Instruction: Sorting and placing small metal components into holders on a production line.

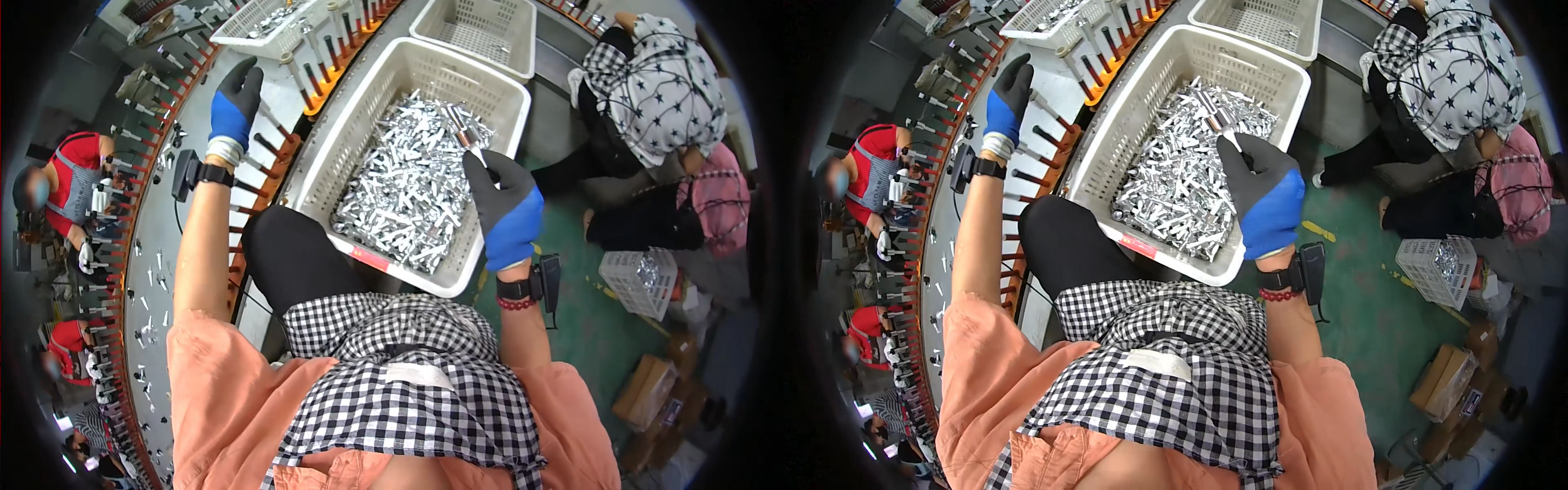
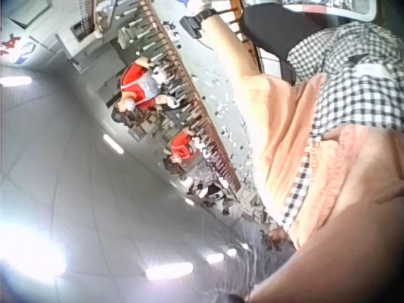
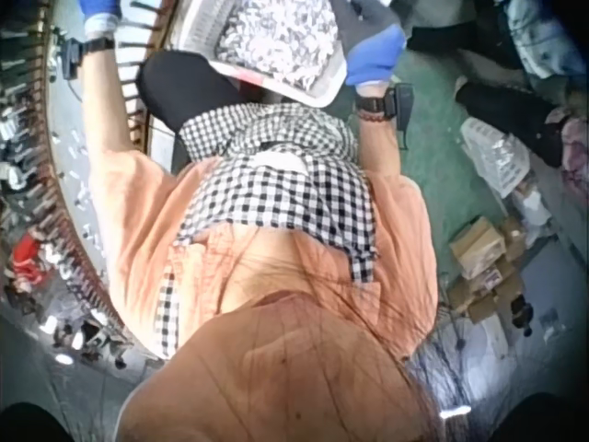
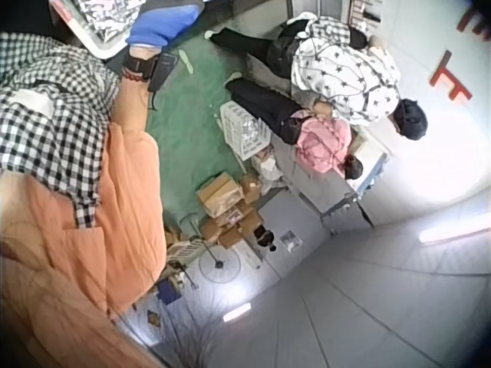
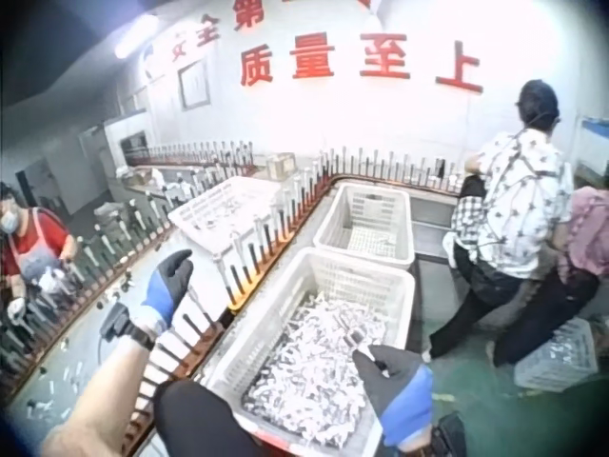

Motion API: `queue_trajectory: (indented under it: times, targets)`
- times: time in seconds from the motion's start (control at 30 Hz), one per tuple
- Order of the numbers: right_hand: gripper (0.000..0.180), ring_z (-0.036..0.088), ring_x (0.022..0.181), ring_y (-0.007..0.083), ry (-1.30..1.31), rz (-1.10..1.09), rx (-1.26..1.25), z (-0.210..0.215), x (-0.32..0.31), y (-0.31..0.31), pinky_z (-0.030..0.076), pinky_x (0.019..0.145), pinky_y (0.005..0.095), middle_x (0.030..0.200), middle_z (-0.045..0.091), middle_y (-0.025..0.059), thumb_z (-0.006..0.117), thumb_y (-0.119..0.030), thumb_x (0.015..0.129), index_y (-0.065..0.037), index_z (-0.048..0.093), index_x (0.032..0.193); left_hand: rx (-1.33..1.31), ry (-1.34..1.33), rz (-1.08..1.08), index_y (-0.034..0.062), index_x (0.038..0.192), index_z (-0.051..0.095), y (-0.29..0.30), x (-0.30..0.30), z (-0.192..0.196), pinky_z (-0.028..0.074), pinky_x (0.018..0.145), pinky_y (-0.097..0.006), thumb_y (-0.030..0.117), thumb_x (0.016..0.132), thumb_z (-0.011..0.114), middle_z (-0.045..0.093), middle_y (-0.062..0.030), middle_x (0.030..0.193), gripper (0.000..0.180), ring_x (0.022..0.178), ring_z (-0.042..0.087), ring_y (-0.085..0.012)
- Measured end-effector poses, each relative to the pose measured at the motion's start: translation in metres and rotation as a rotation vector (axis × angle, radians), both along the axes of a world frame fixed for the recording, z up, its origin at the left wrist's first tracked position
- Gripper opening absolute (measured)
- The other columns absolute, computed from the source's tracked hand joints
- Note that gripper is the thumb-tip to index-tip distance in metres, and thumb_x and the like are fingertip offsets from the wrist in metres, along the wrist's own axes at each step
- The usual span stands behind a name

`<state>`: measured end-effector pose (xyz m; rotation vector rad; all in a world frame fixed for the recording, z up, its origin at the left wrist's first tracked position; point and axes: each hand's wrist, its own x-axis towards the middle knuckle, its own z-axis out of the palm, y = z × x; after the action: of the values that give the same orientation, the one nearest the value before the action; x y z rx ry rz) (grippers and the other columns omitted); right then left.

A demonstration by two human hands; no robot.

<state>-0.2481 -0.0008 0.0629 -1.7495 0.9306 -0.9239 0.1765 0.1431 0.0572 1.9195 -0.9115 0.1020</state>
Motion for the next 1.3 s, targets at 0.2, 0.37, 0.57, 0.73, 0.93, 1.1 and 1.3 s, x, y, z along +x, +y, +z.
queue_trajectory:
  times: [0.2, 0.37, 0.57, 0.73, 0.93, 1.1, 1.3]
  targets:
    - [0.026, 0.064, 0.076, 0.0084, -0.023, -0.013, 0.063, 0.001, -0.007, -0.004, 0.052, 0.070, 0.0268, 0.088, 0.077, 0.0061, 0.083, -0.014, 0.092, 0.005, 0.078, 0.108, -0.054, -0.062, -0.013, 0.0046, 0.146, 0.061, -0.054, 0.026, -0.006, 0.050, 0.105, -0.040, 0.037, 0.101, 0.066, 0.070, -0.0238, 0.133, 0.056, 0.122, 0.068, -0.0319]
    - [0.023, 0.064, 0.077, 0.0073, -0.012, -0.024, 0.052, 0.005, -0.010, 0.001, 0.051, 0.069, 0.0254, 0.088, 0.076, 0.0046, 0.081, -0.013, 0.094, 0.004, 0.078, 0.109, -0.045, 0.041, 0.097, 0.0042, 0.150, 0.056, -0.076, 0.068, -0.021, 0.052, 0.096, -0.038, 0.036, 0.098, 0.064, 0.071, -0.0241, 0.125, 0.062, 0.110, 0.069, -0.0298]
    - [0.020, 0.064, 0.077, 0.0070, -0.088, -0.031, 0.139, -0.002, -0.017, -0.004, 0.050, 0.069, 0.0252, 0.085, 0.074, 0.0030, 0.080, -0.014, 0.096, 0.004, 0.078, 0.104, -0.406, 0.456, 0.091, 0.0031, 0.150, 0.053, -0.084, 0.077, -0.038, 0.050, 0.083, -0.036, 0.032, 0.098, 0.067, 0.069, -0.0088, 0.106, 0.061, 0.089, 0.061, -0.0215]
    - [0.022, 0.063, 0.075, 0.0068, -0.067, -0.027, 0.144, -0.001, -0.017, -0.006, 0.049, 0.068, 0.0256, 0.084, 0.075, 0.0032, 0.079, -0.016, 0.096, 0.004, 0.078, 0.104, -0.438, 0.677, -0.042, 0.0016, 0.145, 0.056, -0.063, 0.080, -0.032, 0.055, 0.073, -0.038, 0.027, 0.104, 0.060, 0.074, -0.0157, 0.096, 0.049, 0.082, 0.071, -0.0265]
    - [0.026, 0.062, 0.070, 0.0074, 0.087, 0.020, -0.046, 0.007, -0.009, -0.007, 0.050, 0.064, 0.0263, 0.078, 0.075, 0.0059, 0.080, -0.018, 0.095, 0.005, 0.077, 0.106, 0.277, -0.111, 0.073, 0.0096, 0.120, 0.077, -0.042, 0.000, -0.008, 0.058, 0.074, -0.041, 0.047, 0.101, 0.062, 0.078, -0.0161, 0.087, 0.044, 0.082, 0.078, -0.0290]
    - [0.028, 0.064, 0.071, 0.0087, 0.038, 0.006, 0.102, -0.002, -0.006, -0.012, 0.051, 0.066, 0.0273, 0.081, 0.076, 0.0076, 0.080, -0.020, 0.095, 0.006, 0.077, 0.105, 0.465, 0.232, -0.678, 0.0083, 0.131, 0.072, -0.054, -0.135, -0.008, 0.058, 0.086, -0.034, 0.038, 0.104, 0.066, 0.080, -0.0135, 0.106, 0.041, 0.093, 0.076, -0.0208]
    - [0.024, 0.066, 0.076, 0.0086, -0.023, 0.016, 0.140, -0.003, -0.008, -0.005, 0.051, 0.070, 0.0262, 0.084, 0.075, 0.0047, 0.078, -0.017, 0.098, 0.006, 0.077, 0.104, 0.404, 0.201, -0.526, 0.0042, 0.130, 0.072, -0.048, -0.120, -0.014, 0.054, 0.094, -0.033, 0.034, 0.105, 0.062, 0.078, -0.0116, 0.117, 0.040, 0.105, 0.071, -0.0172]
